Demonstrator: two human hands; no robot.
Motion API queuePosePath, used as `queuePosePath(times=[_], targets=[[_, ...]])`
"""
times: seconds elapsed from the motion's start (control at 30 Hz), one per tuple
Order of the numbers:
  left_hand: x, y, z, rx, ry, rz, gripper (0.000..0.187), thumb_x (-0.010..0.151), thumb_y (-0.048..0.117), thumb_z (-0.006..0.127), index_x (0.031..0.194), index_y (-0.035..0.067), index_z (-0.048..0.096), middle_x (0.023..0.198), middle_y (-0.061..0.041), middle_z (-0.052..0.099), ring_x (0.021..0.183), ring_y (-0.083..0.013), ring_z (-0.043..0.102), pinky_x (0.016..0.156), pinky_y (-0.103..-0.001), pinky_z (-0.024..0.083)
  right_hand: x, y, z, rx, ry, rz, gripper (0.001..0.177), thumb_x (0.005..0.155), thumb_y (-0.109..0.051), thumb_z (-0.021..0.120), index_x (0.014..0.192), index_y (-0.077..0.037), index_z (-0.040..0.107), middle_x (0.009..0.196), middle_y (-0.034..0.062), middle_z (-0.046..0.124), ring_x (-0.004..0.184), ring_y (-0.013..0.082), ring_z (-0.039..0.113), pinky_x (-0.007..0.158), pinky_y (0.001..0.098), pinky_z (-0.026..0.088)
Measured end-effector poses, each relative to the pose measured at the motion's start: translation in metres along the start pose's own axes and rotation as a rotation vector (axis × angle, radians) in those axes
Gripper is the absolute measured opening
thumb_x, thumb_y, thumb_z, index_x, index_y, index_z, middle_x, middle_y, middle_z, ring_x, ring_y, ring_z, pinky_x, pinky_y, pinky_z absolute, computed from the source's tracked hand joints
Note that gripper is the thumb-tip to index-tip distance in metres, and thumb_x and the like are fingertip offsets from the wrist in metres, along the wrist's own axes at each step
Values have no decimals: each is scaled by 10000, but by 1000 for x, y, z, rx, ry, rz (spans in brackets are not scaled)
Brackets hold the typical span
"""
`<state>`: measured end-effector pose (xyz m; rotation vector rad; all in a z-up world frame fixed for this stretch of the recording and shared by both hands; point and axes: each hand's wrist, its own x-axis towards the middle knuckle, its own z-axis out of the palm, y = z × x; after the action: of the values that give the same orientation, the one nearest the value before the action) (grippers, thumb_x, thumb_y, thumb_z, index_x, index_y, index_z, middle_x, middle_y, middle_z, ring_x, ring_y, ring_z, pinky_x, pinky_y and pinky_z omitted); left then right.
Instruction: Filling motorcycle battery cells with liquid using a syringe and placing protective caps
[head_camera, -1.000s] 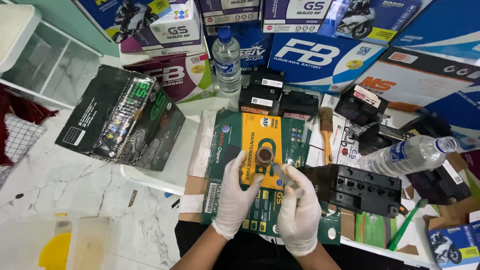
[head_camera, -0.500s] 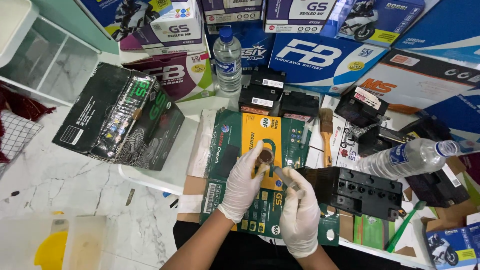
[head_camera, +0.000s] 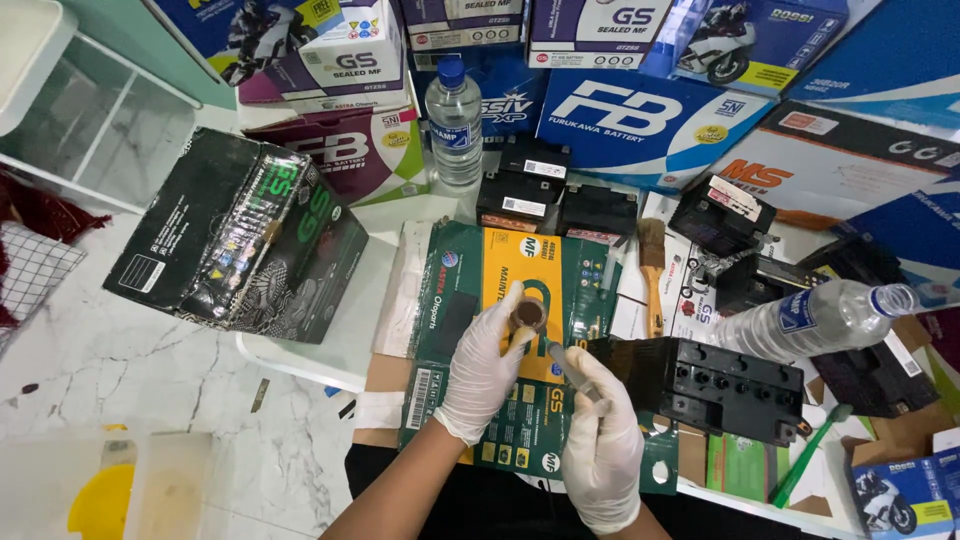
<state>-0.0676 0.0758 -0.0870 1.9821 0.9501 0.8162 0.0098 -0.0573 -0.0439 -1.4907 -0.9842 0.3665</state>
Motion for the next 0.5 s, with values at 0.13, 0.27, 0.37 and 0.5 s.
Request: queuePosePath(times=[0.13,0.27,0.37,0.5], targets=[[0,1,0,7,1,-1,658,856,67,714,1476,77,492,1310,-105,688,1114,-245,701,934,-323,538,-1,-1,-1,49,-23,6,357,1024,-15,378,1359,95,428,1419,246,556,1321,381,630,1119,438,517],[-1,0,1,4,2,-3,676,849,61,719,1483,85,486,1325,-101,685,1131,-245,698,944,-323,535,-4,3,-1,99,-21,17,360,1031,-19,379,1371,90,426,1429,237,544,1333,387,613,1146,468,505],[-1,-1,1,-19,7,-7,662,853,60,714,1476,82,492,1314,-93,693,1119,-241,702,935,-317,537,-2,-2,0,95,-22,-3,361,1023,-8,387,1364,101,430,1424,250,548,1333,408,616,1141,473,511],[-1,-3,1,9,-4,-12,672,849,77,718,1481,85,489,1327,-111,681,1132,-249,696,944,-331,535,-2,-1,0,97,-22,-16,369,1019,-12,393,1366,105,432,1424,253,545,1331,417,615,1149,485,508]])
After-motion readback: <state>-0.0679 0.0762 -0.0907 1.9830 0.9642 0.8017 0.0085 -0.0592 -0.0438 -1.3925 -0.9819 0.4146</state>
